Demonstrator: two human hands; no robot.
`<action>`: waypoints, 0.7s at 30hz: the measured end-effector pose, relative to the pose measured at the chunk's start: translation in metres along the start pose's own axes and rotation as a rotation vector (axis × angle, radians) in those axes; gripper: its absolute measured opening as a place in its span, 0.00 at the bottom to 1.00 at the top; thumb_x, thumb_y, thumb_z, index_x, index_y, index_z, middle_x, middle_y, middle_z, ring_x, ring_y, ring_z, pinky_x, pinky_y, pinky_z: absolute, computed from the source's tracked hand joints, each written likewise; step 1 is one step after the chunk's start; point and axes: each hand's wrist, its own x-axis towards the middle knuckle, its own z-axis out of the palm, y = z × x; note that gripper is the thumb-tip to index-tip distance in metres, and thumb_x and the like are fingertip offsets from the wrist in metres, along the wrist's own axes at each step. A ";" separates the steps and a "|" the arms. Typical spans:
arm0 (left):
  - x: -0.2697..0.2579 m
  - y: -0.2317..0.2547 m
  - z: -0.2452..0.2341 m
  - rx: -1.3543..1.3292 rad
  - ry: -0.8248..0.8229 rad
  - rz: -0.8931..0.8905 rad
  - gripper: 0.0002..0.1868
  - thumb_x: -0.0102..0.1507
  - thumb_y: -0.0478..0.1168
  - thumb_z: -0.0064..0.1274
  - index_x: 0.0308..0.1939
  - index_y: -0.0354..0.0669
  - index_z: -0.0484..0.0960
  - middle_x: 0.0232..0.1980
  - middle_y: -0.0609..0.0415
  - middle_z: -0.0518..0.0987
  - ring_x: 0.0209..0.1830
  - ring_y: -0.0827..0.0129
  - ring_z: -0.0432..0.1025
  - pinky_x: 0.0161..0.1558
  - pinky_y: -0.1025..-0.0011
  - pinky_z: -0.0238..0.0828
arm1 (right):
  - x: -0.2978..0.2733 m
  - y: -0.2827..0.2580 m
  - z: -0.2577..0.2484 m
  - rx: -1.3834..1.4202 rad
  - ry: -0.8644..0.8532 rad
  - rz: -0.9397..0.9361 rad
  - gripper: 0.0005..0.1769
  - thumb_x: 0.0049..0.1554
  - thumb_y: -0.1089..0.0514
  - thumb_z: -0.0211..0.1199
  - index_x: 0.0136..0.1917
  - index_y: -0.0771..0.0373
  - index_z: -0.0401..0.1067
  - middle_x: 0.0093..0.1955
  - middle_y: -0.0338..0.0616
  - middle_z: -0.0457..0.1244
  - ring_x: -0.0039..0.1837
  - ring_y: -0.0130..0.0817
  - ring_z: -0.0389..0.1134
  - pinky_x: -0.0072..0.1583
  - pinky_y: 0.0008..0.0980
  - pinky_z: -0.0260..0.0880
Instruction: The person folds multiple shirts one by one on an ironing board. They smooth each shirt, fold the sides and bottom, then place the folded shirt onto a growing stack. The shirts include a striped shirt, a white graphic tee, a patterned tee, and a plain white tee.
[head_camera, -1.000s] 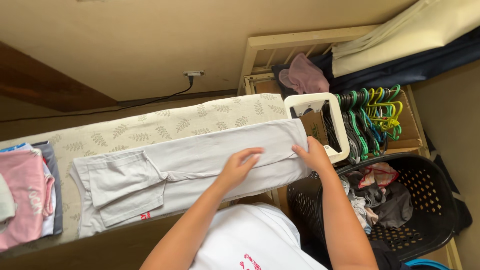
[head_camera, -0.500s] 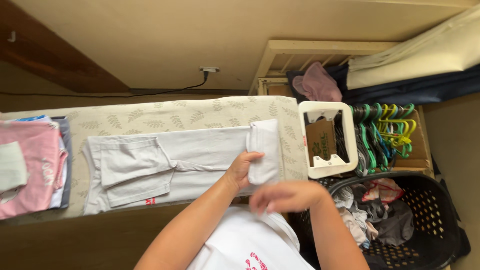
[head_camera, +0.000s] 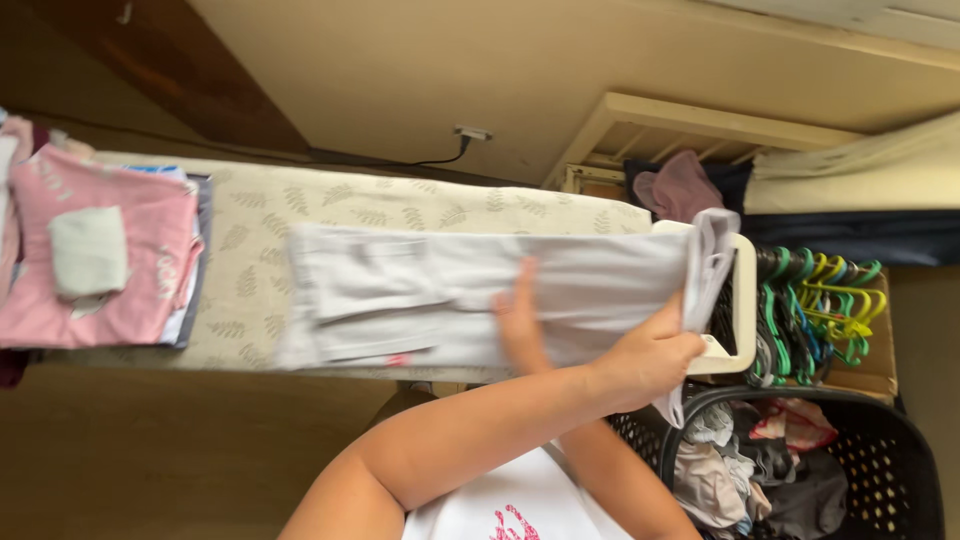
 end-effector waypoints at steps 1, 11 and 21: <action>-0.004 0.007 -0.004 -0.050 -0.057 0.018 0.43 0.63 0.30 0.44 0.83 0.39 0.49 0.83 0.48 0.55 0.85 0.61 0.47 0.80 0.70 0.39 | 0.000 0.011 -0.018 -0.035 0.034 0.103 0.44 0.66 0.56 0.49 0.85 0.66 0.27 0.89 0.54 0.29 0.88 0.43 0.30 0.82 0.39 0.31; -0.134 0.092 -0.240 -0.138 0.378 -0.083 0.21 0.61 0.34 0.52 0.57 0.26 0.78 0.47 0.44 0.83 0.45 0.62 0.80 0.51 0.65 0.79 | -0.002 0.025 -0.043 0.169 -0.040 0.424 0.32 0.62 0.54 0.56 0.75 0.64 0.49 0.77 0.52 0.48 0.78 0.44 0.48 0.75 0.41 0.49; -0.192 0.088 -0.318 -0.184 0.458 0.056 0.48 0.58 0.26 0.45 0.82 0.48 0.48 0.77 0.42 0.63 0.74 0.57 0.62 0.71 0.60 0.63 | -0.056 0.018 -0.025 -0.825 -0.104 0.262 0.19 0.59 0.54 0.61 0.63 0.57 0.72 0.65 0.46 0.67 0.68 0.43 0.65 0.68 0.41 0.66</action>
